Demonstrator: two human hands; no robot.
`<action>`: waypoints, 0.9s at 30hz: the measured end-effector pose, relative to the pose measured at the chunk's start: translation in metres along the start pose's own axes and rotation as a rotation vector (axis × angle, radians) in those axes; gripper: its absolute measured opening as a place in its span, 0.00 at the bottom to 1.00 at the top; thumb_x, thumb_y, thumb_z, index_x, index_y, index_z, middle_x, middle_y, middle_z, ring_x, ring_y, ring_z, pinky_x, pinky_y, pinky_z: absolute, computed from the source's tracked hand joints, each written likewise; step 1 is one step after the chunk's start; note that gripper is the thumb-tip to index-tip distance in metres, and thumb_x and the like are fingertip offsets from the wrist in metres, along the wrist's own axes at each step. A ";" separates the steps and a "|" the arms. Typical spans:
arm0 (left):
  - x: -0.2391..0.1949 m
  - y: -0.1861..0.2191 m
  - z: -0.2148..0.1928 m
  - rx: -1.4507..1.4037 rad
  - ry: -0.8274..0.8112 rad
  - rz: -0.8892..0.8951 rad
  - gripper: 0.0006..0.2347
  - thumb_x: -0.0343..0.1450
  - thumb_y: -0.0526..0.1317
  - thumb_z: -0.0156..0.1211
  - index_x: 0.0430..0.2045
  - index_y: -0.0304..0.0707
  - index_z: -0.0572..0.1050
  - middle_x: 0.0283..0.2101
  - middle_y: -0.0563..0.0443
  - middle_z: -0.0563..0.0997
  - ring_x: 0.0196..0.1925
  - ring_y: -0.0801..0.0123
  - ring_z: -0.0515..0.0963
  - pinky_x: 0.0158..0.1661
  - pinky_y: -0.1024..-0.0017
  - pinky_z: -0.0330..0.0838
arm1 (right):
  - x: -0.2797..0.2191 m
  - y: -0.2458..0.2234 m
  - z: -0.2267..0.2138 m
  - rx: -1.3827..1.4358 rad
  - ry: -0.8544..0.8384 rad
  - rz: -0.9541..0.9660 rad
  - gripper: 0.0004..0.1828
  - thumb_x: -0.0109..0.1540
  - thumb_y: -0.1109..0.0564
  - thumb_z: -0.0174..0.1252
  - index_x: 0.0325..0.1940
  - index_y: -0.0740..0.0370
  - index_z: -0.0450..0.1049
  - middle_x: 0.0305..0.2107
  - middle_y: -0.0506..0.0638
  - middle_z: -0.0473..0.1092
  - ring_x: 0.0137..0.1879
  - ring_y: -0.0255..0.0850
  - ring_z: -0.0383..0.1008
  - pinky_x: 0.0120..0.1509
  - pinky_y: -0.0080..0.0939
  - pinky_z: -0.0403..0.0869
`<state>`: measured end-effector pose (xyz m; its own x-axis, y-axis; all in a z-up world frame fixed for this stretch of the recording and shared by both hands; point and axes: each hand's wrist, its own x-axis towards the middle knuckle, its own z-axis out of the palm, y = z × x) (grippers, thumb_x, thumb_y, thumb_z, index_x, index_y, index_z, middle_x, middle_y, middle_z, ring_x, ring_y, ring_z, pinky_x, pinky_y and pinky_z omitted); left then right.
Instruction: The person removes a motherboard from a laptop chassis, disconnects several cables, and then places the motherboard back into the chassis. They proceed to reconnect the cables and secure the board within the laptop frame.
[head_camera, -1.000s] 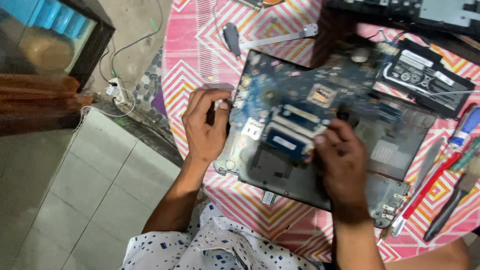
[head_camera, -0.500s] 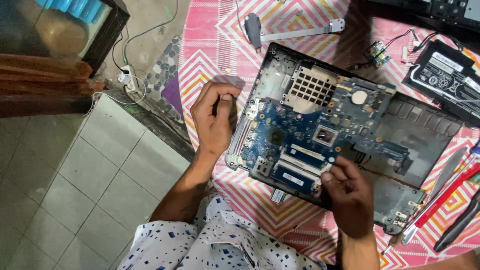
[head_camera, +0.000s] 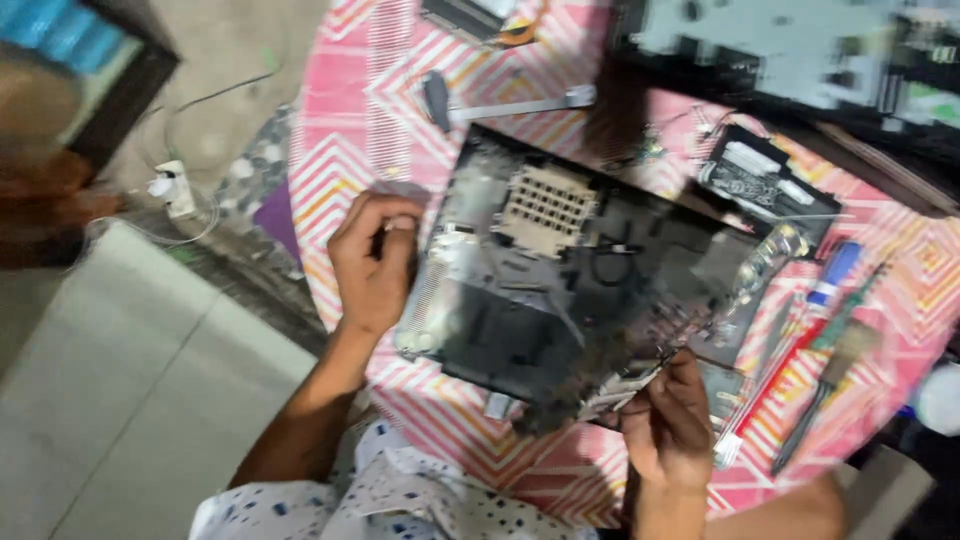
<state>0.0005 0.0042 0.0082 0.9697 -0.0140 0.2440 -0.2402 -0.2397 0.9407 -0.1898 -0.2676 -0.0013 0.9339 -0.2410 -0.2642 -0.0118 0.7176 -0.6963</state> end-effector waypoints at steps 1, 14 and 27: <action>0.000 0.001 0.001 0.040 -0.007 0.005 0.06 0.72 0.30 0.50 0.32 0.33 0.77 0.34 0.47 0.77 0.39 0.63 0.76 0.43 0.70 0.67 | -0.003 -0.005 -0.008 0.064 0.014 0.005 0.11 0.65 0.65 0.51 0.53 0.66 0.65 0.40 0.66 0.69 0.36 0.59 0.73 0.28 0.47 0.77; -0.010 -0.033 -0.006 0.166 -0.070 0.118 0.02 0.73 0.29 0.63 0.36 0.32 0.80 0.30 0.43 0.73 0.33 0.58 0.72 0.40 0.63 0.67 | 0.010 -0.022 0.001 0.430 -0.153 0.050 0.07 0.72 0.56 0.41 0.47 0.58 0.64 0.29 0.51 0.53 0.35 0.44 0.51 0.31 0.40 0.61; -0.006 -0.021 -0.002 0.189 -0.057 0.143 0.02 0.72 0.30 0.63 0.34 0.33 0.80 0.29 0.43 0.75 0.30 0.55 0.73 0.36 0.63 0.66 | 0.027 -0.001 -0.083 0.190 -0.385 0.049 0.23 0.65 0.46 0.47 0.58 0.62 0.54 0.34 0.59 0.59 0.42 0.55 0.62 0.46 0.51 0.64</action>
<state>-0.0006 0.0113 -0.0129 0.9287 -0.1141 0.3529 -0.3676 -0.4086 0.8354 -0.1945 -0.3288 -0.0632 0.9995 0.0319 -0.0006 -0.0270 0.8383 -0.5446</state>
